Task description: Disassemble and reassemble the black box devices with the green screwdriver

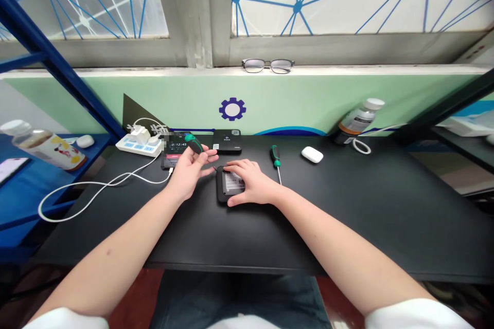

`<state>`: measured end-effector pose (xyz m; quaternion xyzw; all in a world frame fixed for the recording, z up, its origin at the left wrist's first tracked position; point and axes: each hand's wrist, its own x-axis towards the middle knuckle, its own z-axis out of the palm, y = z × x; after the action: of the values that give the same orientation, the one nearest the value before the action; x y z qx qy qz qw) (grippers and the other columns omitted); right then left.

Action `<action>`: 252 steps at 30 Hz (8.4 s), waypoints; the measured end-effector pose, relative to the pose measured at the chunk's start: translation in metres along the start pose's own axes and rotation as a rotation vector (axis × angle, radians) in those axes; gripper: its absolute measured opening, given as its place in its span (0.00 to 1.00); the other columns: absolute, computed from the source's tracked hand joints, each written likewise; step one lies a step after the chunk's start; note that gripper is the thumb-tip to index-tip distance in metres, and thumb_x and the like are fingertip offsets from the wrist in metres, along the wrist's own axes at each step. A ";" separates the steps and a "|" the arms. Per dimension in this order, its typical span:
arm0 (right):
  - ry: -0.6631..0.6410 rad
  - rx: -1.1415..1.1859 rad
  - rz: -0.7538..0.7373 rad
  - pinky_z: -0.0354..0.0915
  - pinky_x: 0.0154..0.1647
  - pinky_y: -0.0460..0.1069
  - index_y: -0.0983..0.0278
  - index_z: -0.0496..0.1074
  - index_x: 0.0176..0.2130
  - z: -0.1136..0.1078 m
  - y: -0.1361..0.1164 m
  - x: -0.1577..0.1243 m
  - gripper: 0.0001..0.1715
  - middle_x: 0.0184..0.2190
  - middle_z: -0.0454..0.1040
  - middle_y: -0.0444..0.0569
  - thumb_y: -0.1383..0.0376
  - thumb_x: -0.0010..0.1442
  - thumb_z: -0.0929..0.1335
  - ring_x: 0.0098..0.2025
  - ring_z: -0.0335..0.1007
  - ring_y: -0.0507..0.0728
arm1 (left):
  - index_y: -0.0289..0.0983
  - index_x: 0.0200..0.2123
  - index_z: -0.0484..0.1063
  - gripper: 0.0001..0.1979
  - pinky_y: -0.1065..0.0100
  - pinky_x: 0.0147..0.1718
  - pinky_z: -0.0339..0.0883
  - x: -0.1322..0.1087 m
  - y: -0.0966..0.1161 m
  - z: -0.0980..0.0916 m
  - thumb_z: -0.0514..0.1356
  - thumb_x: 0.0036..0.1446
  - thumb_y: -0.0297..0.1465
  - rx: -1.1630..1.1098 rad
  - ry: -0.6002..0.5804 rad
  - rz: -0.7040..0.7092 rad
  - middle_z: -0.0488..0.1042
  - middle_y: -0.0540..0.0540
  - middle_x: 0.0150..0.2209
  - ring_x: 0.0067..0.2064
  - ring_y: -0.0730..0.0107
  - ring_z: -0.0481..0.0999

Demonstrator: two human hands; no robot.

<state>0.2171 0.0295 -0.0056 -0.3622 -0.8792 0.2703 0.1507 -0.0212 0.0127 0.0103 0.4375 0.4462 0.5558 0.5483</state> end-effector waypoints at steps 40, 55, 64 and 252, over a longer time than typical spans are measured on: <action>0.003 0.004 0.020 0.51 0.75 0.75 0.55 0.68 0.70 0.001 0.001 0.001 0.59 0.71 0.68 0.60 0.39 0.48 0.81 0.74 0.58 0.76 | 0.43 0.47 0.66 0.25 0.41 0.50 0.79 0.010 -0.013 -0.011 0.74 0.58 0.46 -0.156 0.003 -0.059 0.83 0.48 0.39 0.47 0.54 0.86; -0.007 0.005 0.005 0.50 0.75 0.75 0.55 0.65 0.71 0.002 0.005 0.000 0.60 0.72 0.65 0.60 0.39 0.49 0.81 0.75 0.55 0.76 | 0.41 0.45 0.73 0.26 0.54 0.51 0.77 -0.004 -0.012 0.004 0.77 0.53 0.49 0.075 -0.067 0.050 0.84 0.44 0.39 0.49 0.54 0.85; -0.045 -0.070 -0.004 0.51 0.74 0.77 0.53 0.58 0.76 -0.001 -0.005 -0.004 0.68 0.75 0.60 0.60 0.40 0.47 0.82 0.76 0.51 0.79 | 0.41 0.46 0.72 0.26 0.51 0.53 0.77 -0.002 -0.011 0.003 0.76 0.54 0.48 0.022 -0.095 0.037 0.84 0.45 0.39 0.49 0.55 0.85; 0.027 -0.062 -0.134 0.49 0.76 0.76 0.53 0.68 0.72 -0.006 0.035 -0.005 0.63 0.75 0.62 0.60 0.43 0.44 0.84 0.79 0.51 0.77 | 0.36 0.39 0.66 0.09 0.42 0.51 0.79 0.001 -0.005 0.010 0.56 0.76 0.29 -0.269 0.127 -0.469 0.83 0.37 0.35 0.39 0.53 0.89</action>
<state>0.2430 0.0490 -0.0213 -0.3106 -0.9074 0.2274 0.1688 -0.0105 0.0135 0.0071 0.2098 0.4909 0.4941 0.6862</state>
